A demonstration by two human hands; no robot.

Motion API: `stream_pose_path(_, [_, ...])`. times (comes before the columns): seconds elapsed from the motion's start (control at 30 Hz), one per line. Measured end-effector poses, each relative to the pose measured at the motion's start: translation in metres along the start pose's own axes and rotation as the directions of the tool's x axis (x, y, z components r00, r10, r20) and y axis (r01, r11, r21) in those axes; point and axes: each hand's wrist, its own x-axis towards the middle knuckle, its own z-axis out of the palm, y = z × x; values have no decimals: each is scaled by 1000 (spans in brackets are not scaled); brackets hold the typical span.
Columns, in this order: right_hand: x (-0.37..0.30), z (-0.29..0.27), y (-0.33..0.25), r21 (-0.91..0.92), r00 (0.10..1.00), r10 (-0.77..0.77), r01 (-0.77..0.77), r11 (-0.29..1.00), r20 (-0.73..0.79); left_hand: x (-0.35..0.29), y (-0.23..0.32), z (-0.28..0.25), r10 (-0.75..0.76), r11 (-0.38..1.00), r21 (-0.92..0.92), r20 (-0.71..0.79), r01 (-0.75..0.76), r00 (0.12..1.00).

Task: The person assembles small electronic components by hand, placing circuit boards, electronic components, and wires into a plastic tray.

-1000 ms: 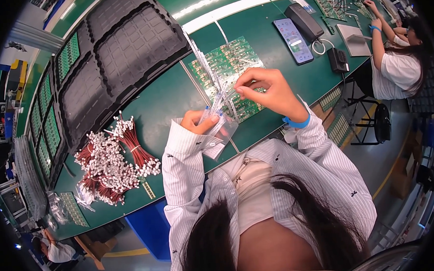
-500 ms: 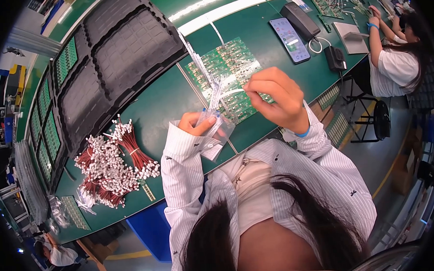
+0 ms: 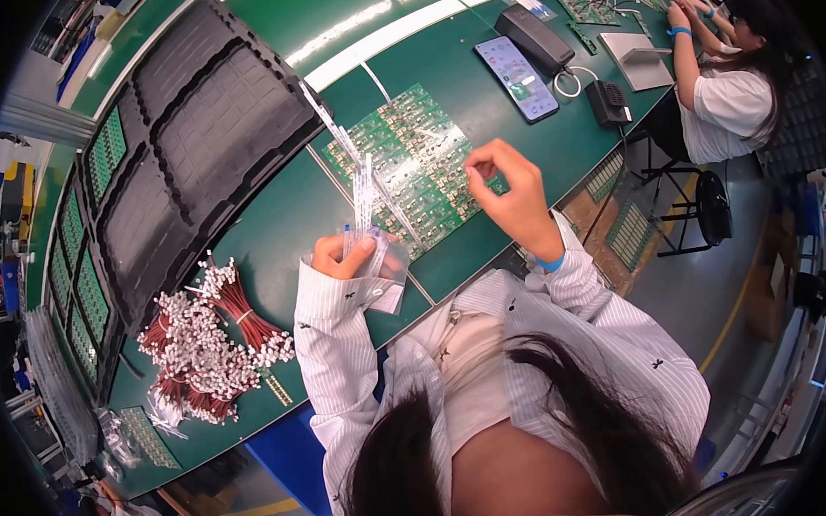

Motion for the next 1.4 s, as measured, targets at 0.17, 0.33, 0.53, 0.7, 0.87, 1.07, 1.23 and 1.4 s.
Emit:
stream_pose_path(0.17, [-13,-8,24,-459,991,-126,134,878,48,1,-1,2,0,1000,5,-12,0,1000])
stream_pose_path(0.33, [-13,-14,34,-535,972,-182,232,813,146,1,-1,0,0,1000,-4,-15,0,1000])
stream_pose_path(0.53, [-15,-15,31,-329,985,-71,121,937,159,2,-2,-1,4,1000,-20,-24,-4,1000])
stream_pose_path(0.7, [-5,-12,29,-54,993,59,-53,997,99,3,0,0,-10,1000,-24,-36,9,999])
stream_pose_path(0.87, [33,0,29,13,972,-42,40,999,231,3,-2,2,-12,999,-40,-40,10,999])
stream_pose_path(1.07, [53,26,65,-121,918,-252,300,946,306,4,-3,0,0,998,-60,-37,-2,999])
stream_pose_path(1.23, [51,29,65,-112,937,-214,252,961,277,5,-3,-2,-13,999,-42,-35,12,999])
stream_pose_path(1.4, [52,30,62,-135,924,-254,301,944,287,5,-4,-1,4,1000,-27,-50,-6,999])
